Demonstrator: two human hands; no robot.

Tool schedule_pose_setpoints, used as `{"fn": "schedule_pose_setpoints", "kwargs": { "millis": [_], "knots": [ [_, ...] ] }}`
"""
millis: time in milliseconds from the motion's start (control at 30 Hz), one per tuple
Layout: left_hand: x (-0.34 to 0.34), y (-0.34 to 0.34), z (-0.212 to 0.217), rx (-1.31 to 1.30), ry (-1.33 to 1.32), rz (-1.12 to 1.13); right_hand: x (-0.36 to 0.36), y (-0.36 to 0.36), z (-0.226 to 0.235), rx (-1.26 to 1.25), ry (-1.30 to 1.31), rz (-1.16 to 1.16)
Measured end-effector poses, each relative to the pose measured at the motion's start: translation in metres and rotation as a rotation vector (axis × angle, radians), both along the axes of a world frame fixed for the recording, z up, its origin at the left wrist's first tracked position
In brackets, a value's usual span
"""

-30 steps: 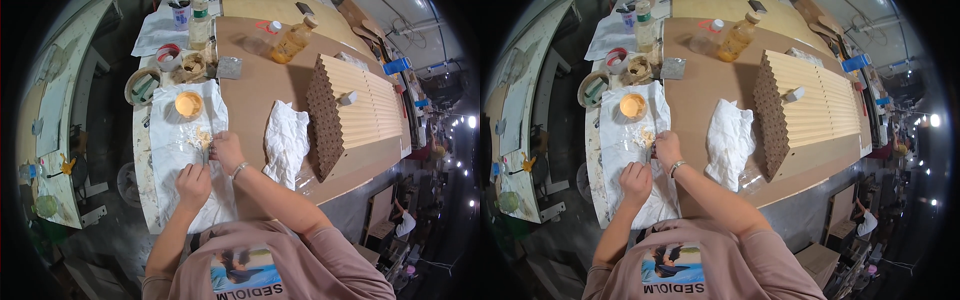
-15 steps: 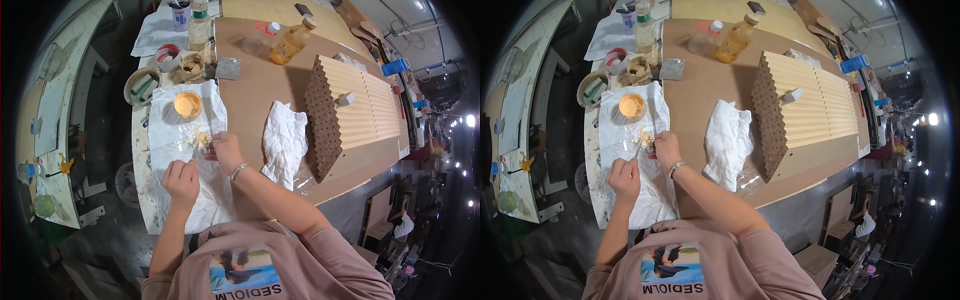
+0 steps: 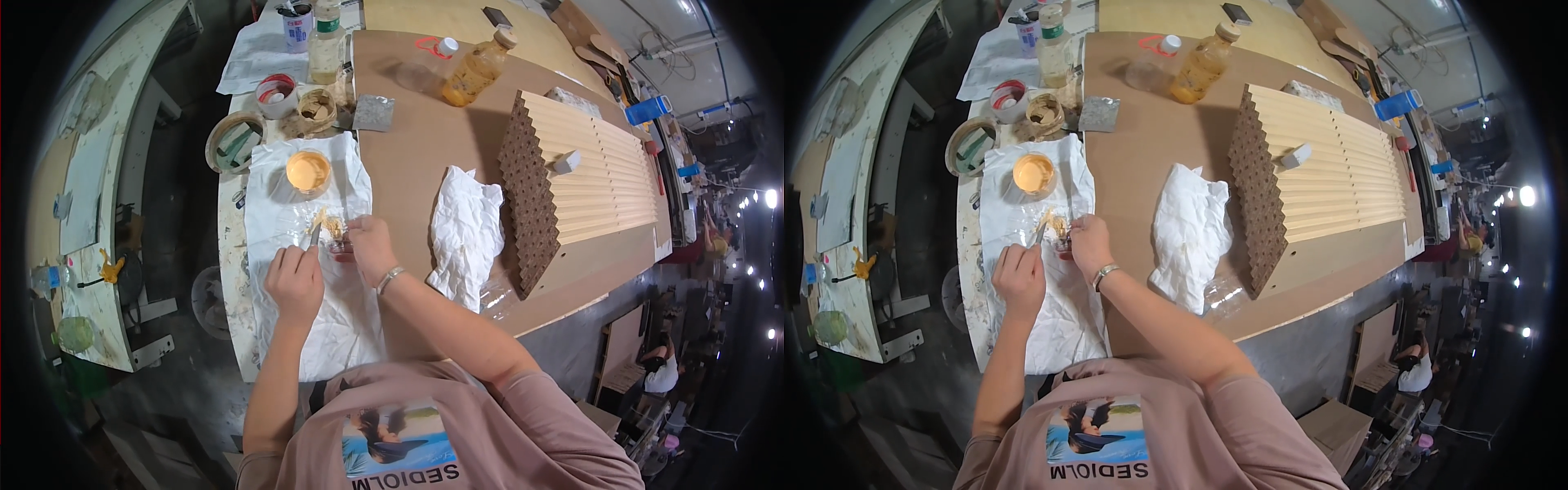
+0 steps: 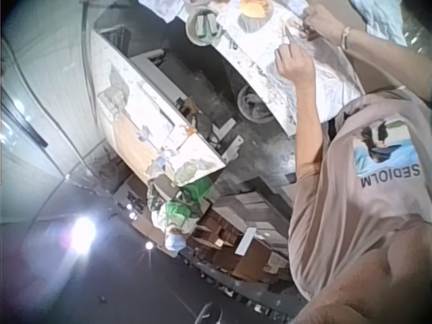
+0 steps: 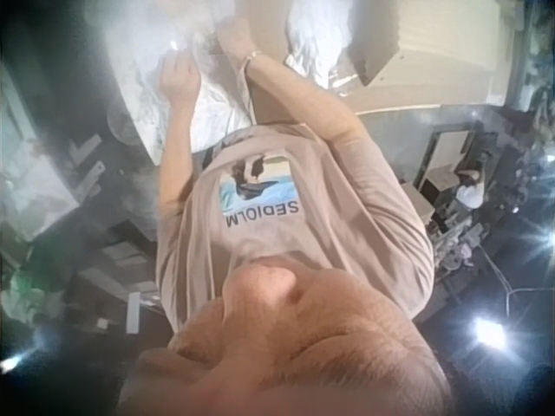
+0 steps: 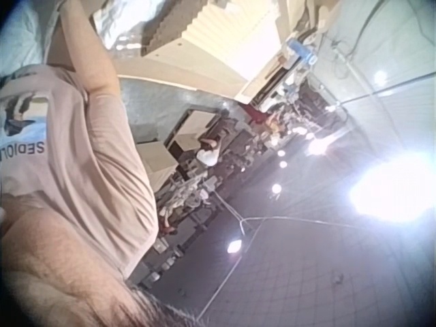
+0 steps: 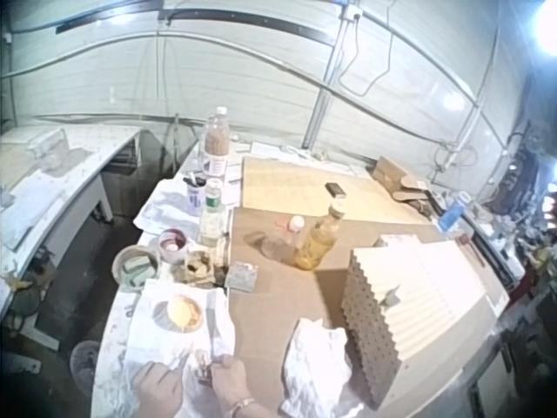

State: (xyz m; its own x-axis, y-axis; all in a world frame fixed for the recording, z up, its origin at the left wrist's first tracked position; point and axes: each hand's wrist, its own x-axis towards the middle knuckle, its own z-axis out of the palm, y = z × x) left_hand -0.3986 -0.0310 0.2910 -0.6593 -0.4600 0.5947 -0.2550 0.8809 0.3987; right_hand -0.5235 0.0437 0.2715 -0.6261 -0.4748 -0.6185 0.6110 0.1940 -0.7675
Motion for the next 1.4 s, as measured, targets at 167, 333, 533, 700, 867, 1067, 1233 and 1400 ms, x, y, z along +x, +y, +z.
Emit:
{"fn": "schedule_pose_setpoints", "kwargs": {
  "millis": [167, 333, 533, 700, 867, 1067, 1233, 1400],
  "knots": [
    [0.003, 0.011, 0.0, 0.02, -0.076, -0.121, -0.002, 0.0, 0.007, 0.034, -0.023, 0.018],
    [-0.006, -0.001, 0.009, 0.018, -0.002, -0.075, 0.0, 0.001, 0.006, 0.034, 0.108, 0.031],
    [-0.007, -0.007, 0.011, 0.052, -0.071, -0.131, -0.002, 0.001, -0.012, 0.006, 0.136, 0.038],
    [-0.013, -0.019, 0.02, 0.004, -0.009, -0.105, 0.001, 0.0, 0.003, -0.004, 0.134, 0.003],
    [-0.019, -0.028, 0.022, 0.011, -0.07, -0.133, -0.002, 0.001, 0.008, -0.021, 0.135, 0.004],
    [-0.017, -0.039, 0.028, 0.043, -0.019, -0.09, -0.005, 0.005, 0.005, -0.012, 0.119, 0.061],
    [-0.015, -0.032, 0.03, 0.08, -0.056, -0.14, -0.007, 0.007, 0.006, -0.034, 0.07, 0.041],
    [-0.017, -0.035, 0.031, 0.09, -0.022, -0.097, -0.007, 0.007, 0.007, -0.038, 0.063, 0.054]
  ]
}}
